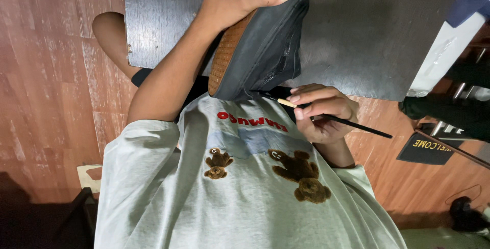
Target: The person dyes the sides of a black shoe with a brush, dipping the brush into a small container of liquid and applying it along the edge of the shoe's upper and midsole.
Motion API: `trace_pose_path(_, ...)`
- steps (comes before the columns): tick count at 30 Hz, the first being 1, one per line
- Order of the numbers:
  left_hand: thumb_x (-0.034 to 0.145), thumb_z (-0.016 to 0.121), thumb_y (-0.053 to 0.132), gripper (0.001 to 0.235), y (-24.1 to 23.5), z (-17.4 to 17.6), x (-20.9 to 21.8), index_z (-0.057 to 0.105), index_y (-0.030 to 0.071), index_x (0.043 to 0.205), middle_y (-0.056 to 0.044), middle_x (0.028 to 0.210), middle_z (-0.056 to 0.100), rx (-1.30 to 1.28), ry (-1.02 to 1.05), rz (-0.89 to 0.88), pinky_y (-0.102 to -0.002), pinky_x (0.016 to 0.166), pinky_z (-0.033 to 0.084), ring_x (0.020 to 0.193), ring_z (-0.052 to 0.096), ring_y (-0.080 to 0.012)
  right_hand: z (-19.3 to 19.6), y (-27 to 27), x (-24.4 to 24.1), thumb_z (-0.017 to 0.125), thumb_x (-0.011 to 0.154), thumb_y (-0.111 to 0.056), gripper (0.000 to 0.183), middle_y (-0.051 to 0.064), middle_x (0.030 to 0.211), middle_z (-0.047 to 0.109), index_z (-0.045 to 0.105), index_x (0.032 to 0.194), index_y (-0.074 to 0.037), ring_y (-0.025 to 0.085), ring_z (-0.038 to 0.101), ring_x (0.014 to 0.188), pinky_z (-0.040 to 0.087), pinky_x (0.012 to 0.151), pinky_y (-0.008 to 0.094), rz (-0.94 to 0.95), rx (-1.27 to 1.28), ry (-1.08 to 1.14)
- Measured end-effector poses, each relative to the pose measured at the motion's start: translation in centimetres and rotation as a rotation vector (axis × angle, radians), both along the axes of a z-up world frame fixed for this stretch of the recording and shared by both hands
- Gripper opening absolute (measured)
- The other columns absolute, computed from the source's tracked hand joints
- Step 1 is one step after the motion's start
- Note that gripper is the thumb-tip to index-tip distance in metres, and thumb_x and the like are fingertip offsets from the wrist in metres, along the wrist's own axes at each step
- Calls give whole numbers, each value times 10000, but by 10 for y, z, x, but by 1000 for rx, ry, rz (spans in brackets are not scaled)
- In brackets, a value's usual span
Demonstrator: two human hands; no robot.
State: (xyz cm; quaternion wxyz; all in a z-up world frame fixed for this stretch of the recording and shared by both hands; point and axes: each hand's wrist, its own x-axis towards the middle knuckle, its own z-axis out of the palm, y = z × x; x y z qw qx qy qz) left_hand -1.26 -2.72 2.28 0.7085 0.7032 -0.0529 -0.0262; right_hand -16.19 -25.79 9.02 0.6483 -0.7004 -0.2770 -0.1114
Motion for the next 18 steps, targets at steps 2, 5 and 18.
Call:
trace_pose_path(2, 828, 940, 484, 456, 1, 0, 0, 701, 190, 1081, 35, 1088, 752, 25, 0, 1, -322, 883, 586, 1036, 730, -125, 0, 1, 0, 719, 966, -2, 121, 198, 944, 719, 604, 964, -39, 249, 760, 838, 729, 861, 441, -14, 7, 10)
trace_pose_path(5, 828, 937, 487, 457, 0, 0, 0, 706, 191, 1088, 33, 1094, 758, 26, -2, 2, -324, 890, 586, 1042, 733, -126, -3, -4, 2, 725, 968, -16, 130, 194, 942, 718, 599, 967, -47, 249, 758, 831, 729, 859, 439, -42, 24, 26)
trace_pose_path(18, 827, 972, 402, 444, -2, -5, 2, 709, 168, 1096, 21, 1104, 765, -28, -21, 21, -316, 902, 593, 1044, 735, -119, -15, -15, 1, 738, 979, -6, 117, 153, 1011, 727, 635, 1017, -47, 235, 777, 895, 738, 865, 397, -23, 62, -55)
